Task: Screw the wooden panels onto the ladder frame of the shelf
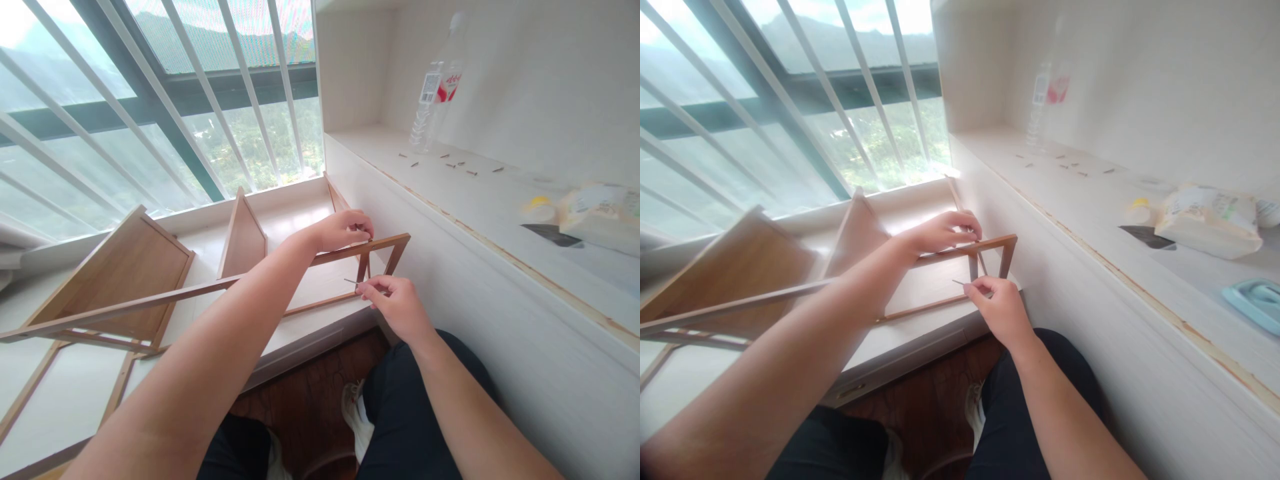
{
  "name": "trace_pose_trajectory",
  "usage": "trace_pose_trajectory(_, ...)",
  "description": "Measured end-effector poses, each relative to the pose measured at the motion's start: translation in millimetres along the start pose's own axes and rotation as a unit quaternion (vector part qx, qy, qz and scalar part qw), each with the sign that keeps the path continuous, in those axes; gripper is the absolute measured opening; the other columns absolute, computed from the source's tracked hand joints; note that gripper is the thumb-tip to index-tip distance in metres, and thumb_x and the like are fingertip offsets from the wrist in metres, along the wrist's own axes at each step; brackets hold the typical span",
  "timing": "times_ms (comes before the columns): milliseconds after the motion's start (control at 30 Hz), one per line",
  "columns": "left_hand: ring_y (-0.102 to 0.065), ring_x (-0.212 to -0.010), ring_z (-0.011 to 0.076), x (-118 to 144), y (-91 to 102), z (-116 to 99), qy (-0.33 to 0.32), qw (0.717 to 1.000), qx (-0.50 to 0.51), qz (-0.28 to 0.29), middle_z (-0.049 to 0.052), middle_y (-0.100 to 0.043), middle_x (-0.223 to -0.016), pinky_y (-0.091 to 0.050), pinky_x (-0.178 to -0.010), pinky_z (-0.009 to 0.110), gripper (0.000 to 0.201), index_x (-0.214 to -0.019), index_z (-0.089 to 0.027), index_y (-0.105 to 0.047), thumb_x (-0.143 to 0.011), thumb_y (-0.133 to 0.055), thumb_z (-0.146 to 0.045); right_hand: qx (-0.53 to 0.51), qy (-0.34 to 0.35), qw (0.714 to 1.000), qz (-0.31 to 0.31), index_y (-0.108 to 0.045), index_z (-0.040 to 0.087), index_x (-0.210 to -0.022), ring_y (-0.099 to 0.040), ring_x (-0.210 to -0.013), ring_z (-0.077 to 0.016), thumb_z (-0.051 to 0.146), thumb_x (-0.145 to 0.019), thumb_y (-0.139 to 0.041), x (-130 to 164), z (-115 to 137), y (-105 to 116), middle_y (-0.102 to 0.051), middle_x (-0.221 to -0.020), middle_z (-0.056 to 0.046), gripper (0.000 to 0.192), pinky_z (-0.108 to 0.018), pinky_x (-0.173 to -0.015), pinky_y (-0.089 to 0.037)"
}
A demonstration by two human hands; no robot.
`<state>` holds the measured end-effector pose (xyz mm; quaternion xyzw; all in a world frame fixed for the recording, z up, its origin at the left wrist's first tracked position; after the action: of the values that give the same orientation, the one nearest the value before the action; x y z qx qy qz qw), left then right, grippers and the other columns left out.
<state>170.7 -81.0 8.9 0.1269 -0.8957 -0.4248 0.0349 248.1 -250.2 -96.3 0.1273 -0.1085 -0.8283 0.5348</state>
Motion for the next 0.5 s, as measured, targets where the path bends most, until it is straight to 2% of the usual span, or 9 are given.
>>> trace_pose_trajectory(233, -0.061, -0.096, 0.0188, 0, 0.0, -1, 0.002, 1.000, 0.000, 0.000, 0.005, -0.066, -0.107, -0.049, -0.087, 0.032, 0.020, -0.097, -0.018, -0.071, -0.086, -0.056, -0.027, -0.035, 0.042, 0.995, -0.081, -0.075, 0.019, -0.079, -0.065, -0.068, -0.0190, 0.049, -0.086, -0.071, 6, 9, 7, -0.073, -0.077, -0.004, 0.031, -0.030, -0.067, -0.053)
trace_pose_trajectory(500, -0.061, -0.095, 0.0187, 1, 0.2, -3, 0.004, 1.000, -0.001, 0.000, 0.005, -0.066, -0.106, -0.048, -0.088, 0.032, 0.021, -0.098, -0.018, -0.071, -0.086, -0.056, -0.027, -0.027, 0.096, 0.981, -0.168, -0.070, 0.020, -0.077, -0.063, -0.063, -0.0159, 0.047, -0.085, -0.073, 8, 14, 16, -0.068, -0.073, -0.001, 0.028, -0.028, -0.064, -0.052)
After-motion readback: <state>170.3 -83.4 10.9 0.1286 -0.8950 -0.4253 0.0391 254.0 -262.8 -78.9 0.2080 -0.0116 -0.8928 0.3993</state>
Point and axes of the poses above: each hand's wrist, its own x-axis away from the middle knuckle, its own y-axis out of the back of the hand, z = x × y, the point moved 3 cm from there along -x, towards the middle knuckle
